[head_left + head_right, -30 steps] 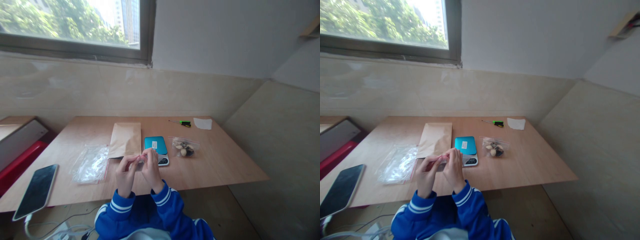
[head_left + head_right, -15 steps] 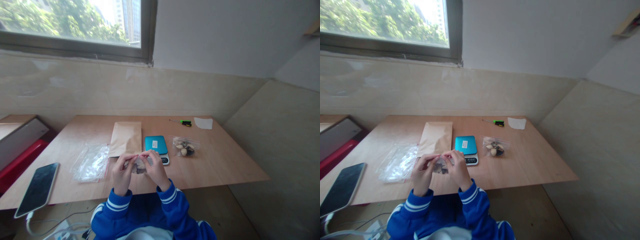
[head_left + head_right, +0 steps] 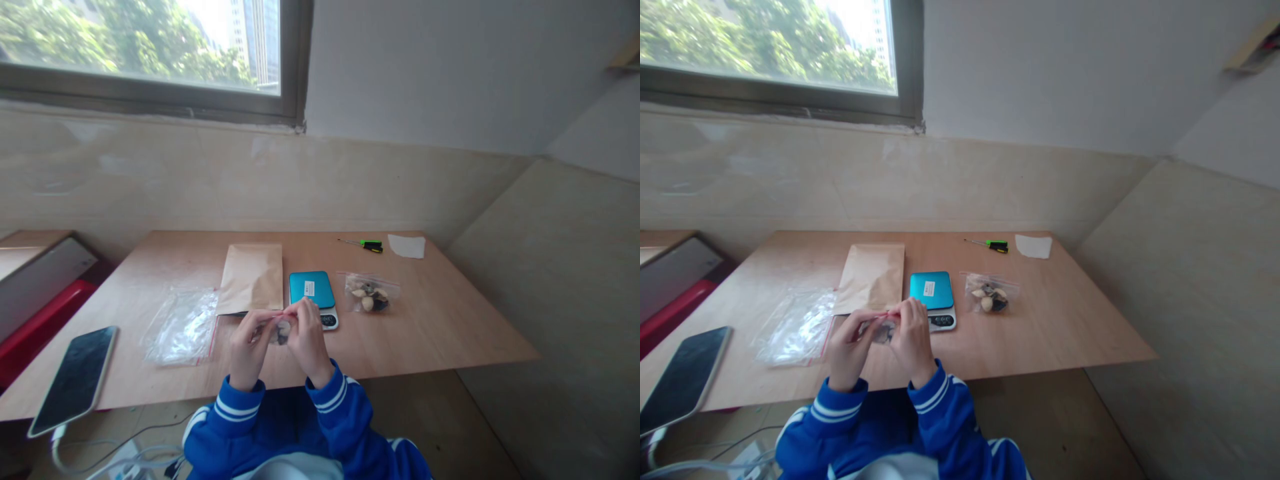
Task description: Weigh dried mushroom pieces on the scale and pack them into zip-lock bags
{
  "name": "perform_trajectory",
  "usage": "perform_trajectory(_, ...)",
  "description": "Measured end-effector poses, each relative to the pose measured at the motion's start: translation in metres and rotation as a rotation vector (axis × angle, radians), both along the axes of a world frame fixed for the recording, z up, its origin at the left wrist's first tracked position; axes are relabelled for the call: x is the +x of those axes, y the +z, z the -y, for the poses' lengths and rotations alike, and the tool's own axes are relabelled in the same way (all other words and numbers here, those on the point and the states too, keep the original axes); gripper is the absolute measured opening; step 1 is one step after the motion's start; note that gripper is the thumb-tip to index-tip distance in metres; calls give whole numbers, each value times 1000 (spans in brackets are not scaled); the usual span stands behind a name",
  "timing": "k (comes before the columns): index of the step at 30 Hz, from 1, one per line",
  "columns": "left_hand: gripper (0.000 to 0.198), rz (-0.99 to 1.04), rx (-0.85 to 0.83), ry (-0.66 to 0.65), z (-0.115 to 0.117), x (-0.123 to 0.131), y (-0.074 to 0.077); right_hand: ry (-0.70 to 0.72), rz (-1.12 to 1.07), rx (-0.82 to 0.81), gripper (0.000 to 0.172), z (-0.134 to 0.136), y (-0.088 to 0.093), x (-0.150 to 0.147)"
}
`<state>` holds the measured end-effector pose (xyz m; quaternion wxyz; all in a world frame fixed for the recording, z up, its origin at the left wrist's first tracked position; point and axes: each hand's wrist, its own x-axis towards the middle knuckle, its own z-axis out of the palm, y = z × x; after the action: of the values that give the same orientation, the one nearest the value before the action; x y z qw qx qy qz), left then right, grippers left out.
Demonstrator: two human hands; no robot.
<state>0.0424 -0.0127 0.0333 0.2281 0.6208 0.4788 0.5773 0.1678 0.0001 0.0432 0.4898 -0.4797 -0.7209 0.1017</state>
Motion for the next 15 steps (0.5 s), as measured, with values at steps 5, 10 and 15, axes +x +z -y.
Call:
perform_trajectory(5, 10, 2, 57, 14, 2, 1, -2, -11, -14, 20, 15, 3, 0, -4)
perform_trajectory(10, 10, 19, 109, 75, 1, -4, 1, 132, -54, -32, 8, 1, 1, 3)
perform_trajectory(15, 7, 35, 115, 114, 0, -12, 1, 163, -27, -44, 13, -3, -2, 10)
